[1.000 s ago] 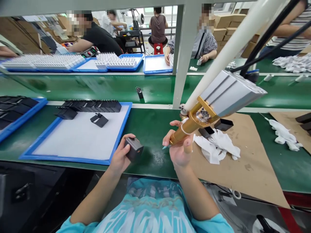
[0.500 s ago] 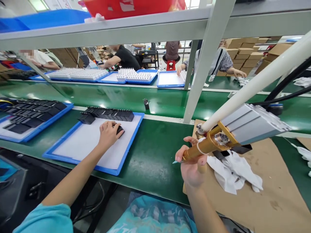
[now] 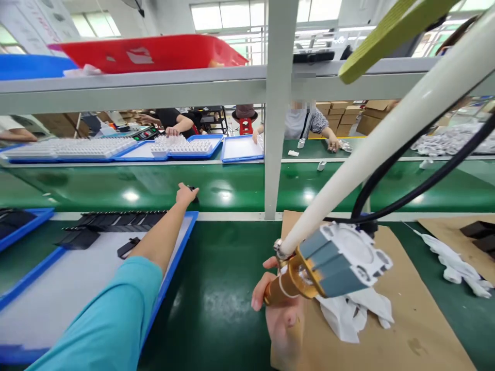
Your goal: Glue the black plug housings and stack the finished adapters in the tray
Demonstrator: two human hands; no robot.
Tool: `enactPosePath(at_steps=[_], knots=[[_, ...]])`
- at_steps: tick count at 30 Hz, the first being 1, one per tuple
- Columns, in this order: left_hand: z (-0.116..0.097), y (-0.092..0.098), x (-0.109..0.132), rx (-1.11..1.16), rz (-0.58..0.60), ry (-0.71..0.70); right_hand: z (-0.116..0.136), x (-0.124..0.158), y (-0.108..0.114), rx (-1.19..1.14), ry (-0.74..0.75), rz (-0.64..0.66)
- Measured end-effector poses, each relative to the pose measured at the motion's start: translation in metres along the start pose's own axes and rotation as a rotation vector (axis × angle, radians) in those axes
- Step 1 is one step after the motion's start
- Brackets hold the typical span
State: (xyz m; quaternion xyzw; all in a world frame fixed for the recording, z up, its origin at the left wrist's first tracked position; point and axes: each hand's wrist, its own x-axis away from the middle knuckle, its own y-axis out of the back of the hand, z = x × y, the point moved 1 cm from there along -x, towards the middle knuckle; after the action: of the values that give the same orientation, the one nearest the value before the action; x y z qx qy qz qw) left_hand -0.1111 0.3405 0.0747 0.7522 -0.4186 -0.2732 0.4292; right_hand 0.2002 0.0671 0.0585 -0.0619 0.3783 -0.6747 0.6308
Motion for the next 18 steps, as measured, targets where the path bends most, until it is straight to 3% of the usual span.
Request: enactPosePath(at_steps=[4, 7, 10, 14, 16, 18], knots=[[-0.003, 0.007, 0.007, 0.004, 0.062, -0.044, 0.0, 0.004, -0.001, -0.007, -0.032, -0.012], [-0.005, 0.015, 0.039, 0.044, 0.171, -0.189, 0.004, 0.005, -0.003, -0.004, -0.042, 0.008], [0.001, 0.027, 0.105, 0.099, 0.321, -0.34, 0.007, 0.004, -0.005, 0.024, -0.027, 0.041], [0.023, 0.042, 0.218, 0.115, 0.624, -0.66, 0.006, 0.004, -0.009, 0.134, 0.039, 0.03], [0.036, 0.043, 0.264, 0.068, 0.759, -0.687, 0.005, 0.005, -0.013, 0.224, 0.089, -0.023], [0.047, 0.041, 0.293, 0.053, 0.817, -0.671, 0.005, 0.005, -0.016, 0.276, 0.11, -0.07]])
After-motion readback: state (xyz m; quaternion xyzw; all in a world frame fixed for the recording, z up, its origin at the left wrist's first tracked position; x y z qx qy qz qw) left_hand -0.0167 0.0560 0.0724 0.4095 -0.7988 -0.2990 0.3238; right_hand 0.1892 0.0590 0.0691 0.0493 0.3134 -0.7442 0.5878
